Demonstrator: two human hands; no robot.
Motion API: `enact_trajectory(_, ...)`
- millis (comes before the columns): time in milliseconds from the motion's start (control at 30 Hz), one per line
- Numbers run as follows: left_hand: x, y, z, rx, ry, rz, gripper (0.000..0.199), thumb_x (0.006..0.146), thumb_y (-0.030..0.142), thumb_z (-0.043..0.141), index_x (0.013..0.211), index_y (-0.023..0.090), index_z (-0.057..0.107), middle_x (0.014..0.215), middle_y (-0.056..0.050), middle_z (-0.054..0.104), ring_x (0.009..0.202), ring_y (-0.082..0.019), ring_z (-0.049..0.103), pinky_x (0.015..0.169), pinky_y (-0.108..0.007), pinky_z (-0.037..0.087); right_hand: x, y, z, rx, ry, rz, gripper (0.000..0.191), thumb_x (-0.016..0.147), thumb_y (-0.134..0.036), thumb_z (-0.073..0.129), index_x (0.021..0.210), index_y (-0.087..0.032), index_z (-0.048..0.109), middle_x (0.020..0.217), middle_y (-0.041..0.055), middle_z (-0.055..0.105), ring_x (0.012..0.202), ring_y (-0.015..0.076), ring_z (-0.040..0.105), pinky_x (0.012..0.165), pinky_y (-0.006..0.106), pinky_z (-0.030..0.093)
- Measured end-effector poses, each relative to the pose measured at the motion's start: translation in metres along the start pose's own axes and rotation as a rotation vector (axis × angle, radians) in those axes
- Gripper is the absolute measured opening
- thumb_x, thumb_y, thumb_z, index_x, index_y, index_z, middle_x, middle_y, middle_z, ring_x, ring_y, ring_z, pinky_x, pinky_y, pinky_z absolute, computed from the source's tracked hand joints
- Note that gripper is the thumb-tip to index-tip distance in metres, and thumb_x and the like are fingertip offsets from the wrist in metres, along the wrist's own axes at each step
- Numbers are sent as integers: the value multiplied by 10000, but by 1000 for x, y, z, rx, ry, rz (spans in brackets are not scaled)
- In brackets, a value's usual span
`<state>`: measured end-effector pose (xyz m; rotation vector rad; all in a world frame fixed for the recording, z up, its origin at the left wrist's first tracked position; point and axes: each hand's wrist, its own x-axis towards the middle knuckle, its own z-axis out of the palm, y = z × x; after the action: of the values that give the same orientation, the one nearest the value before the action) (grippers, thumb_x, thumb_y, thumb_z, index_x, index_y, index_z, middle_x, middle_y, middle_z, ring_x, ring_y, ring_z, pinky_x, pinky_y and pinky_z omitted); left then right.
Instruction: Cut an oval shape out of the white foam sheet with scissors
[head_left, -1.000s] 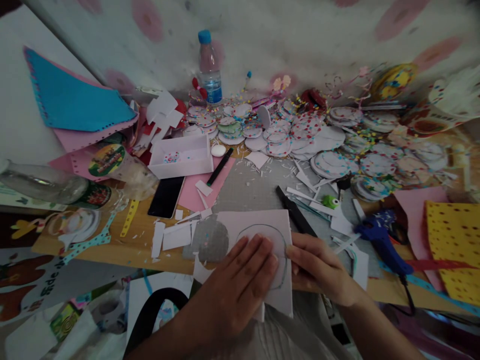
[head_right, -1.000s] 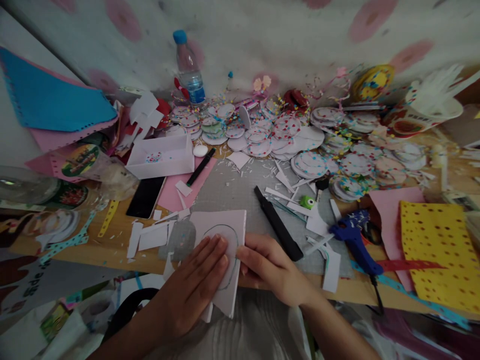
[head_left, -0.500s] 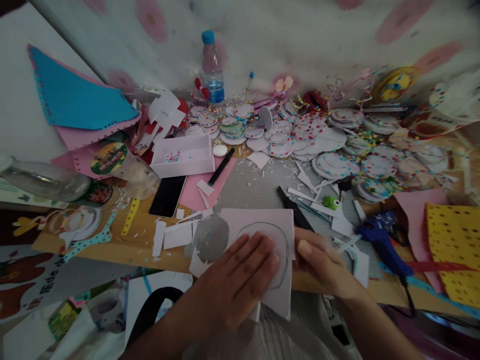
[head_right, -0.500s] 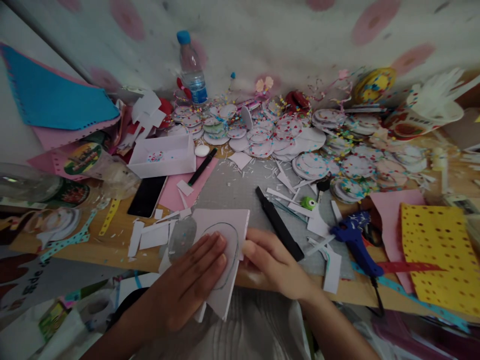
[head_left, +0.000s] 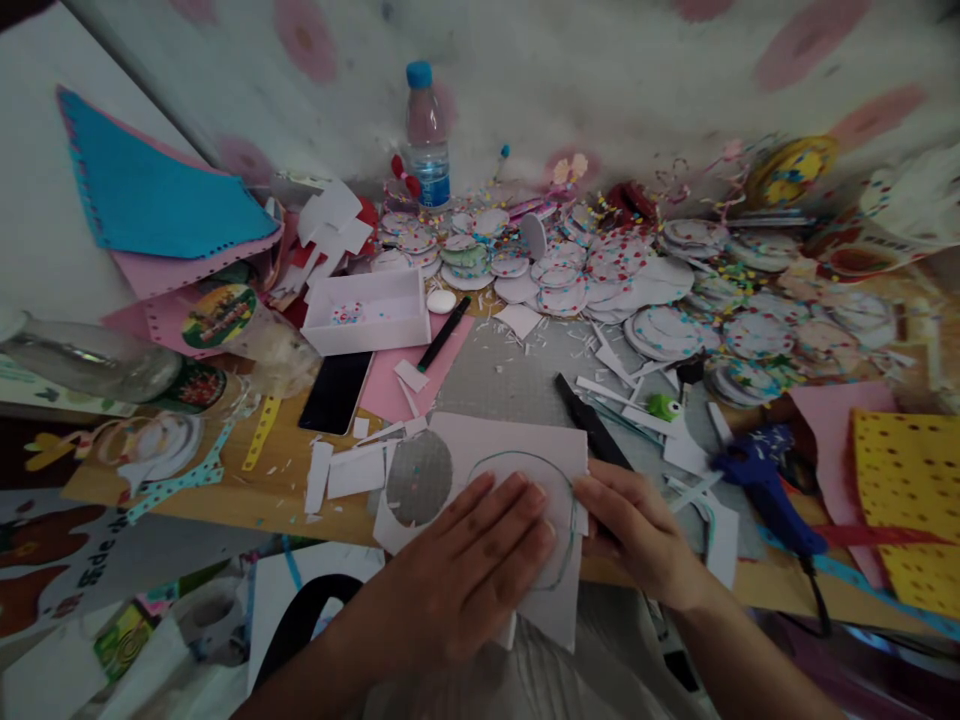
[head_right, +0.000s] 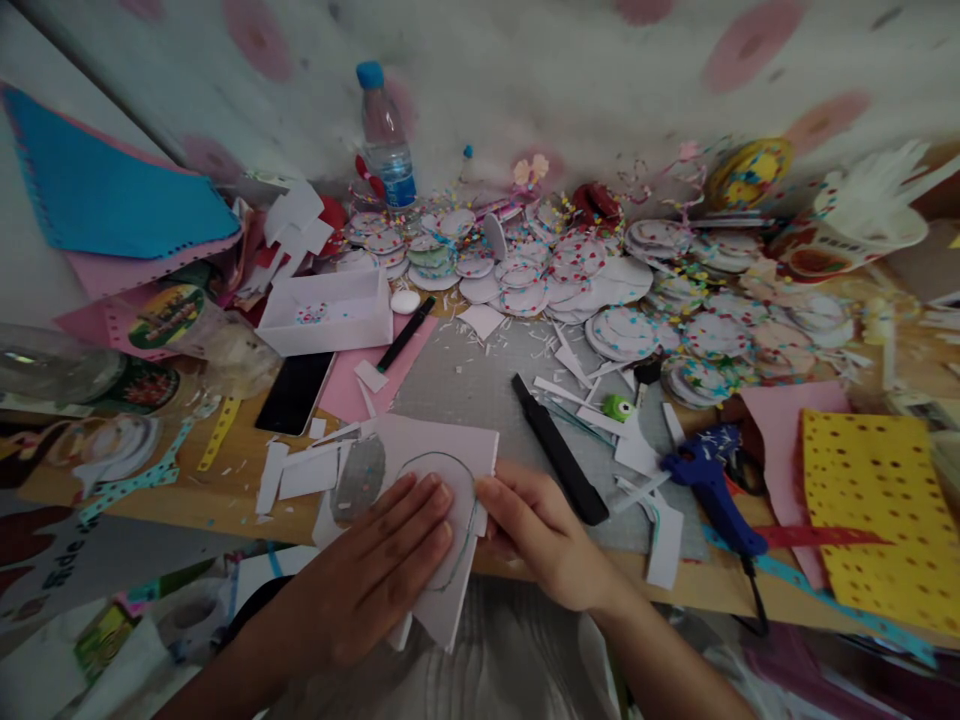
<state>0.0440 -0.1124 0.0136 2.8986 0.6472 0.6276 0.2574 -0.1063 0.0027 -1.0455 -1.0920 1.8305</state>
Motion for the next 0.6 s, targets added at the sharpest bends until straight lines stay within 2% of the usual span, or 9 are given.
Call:
enact_trajectory(133,0,1,2,-2,11,-9,396,937,55,288,1298,2,443,1478,-225,355,1409,-320,246,1105,-517,360,1,-1,3,16,51,44,442,872,-553,519,613,-199,458,524,-55,344,459,83,253,393,220,192)
enact_trajectory(233,0,-1,2,11,5,2,403,936,57,292,1309,4,435,1505,-224,302,1406,-324,252,1103,-512,366,4,-3,1,1,44,65,470,815,-594,560,578,-204,445,508,-59,333,448,80,240,395,226,198)
enact_trajectory(400,0,-5,-4,59,-41,72,391,940,88,340,1308,20,453,1448,-209,411,1391,-331,285,1107,-497,363,12,-10,-7,22,13,125,514,725,-640,615,516,-202,445,462,-60,348,418,71,248,383,231,183)
enact_trajectory(600,0,-3,-6,123,-67,107,384,934,162,426,1294,43,489,1428,-188,449,1383,-333,305,1133,-495,316,15,-11,1,121,72,217,518,706,-621,644,492,-206,420,418,-83,299,374,53,215,355,221,162)
